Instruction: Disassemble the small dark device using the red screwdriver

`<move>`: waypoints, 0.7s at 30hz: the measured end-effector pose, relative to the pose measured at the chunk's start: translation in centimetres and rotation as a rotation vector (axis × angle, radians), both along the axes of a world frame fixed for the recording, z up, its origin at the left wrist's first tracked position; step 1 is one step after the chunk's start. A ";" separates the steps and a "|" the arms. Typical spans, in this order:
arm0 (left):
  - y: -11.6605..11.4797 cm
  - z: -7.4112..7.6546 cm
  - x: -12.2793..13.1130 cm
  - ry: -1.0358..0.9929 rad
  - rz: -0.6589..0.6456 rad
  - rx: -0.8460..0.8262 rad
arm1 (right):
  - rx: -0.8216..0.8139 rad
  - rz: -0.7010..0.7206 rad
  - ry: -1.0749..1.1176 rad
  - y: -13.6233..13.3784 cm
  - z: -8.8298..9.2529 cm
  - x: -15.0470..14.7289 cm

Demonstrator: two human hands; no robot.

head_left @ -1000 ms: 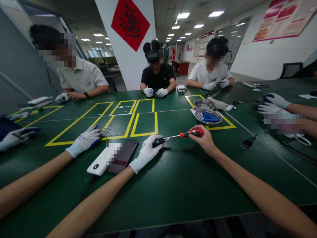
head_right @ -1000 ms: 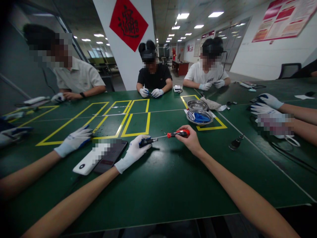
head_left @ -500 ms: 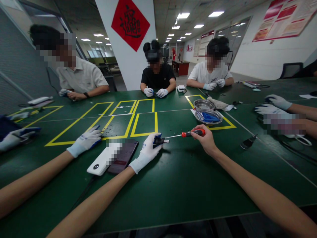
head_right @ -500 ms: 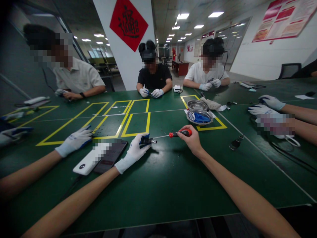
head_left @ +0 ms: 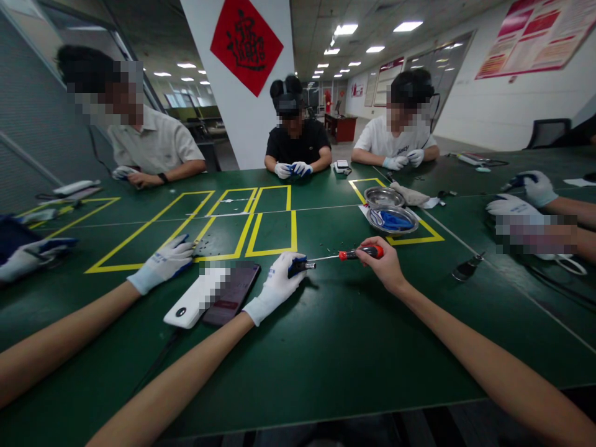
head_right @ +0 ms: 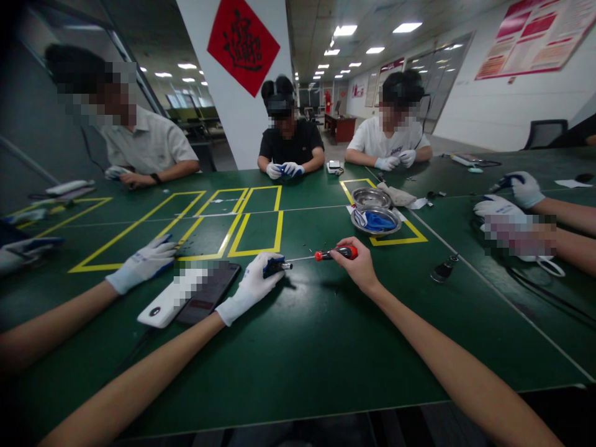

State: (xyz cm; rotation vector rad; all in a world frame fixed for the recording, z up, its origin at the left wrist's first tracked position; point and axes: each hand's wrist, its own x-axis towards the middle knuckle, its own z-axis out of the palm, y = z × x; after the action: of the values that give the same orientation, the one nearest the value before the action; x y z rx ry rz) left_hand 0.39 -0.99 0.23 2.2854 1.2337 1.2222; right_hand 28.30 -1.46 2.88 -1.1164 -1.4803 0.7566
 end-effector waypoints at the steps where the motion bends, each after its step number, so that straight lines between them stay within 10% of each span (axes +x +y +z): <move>1: 0.0 0.0 0.0 -0.007 0.004 -0.010 | 0.013 0.019 0.008 0.0 0.1 0.0; 10: 0.5 -0.5 -0.1 -0.161 0.125 -0.210 | 0.003 -0.072 0.035 0.7 -1.1 0.6; 21: 3.0 -0.6 -2.0 -0.833 0.099 -0.696 | -0.001 -0.125 -0.007 2.4 -3.7 1.2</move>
State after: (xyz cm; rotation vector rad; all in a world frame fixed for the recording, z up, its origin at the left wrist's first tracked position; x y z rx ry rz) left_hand -1.60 1.96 -0.41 1.0585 1.1654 1.2881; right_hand 29.54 0.90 -0.84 -1.2009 -1.4023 0.6673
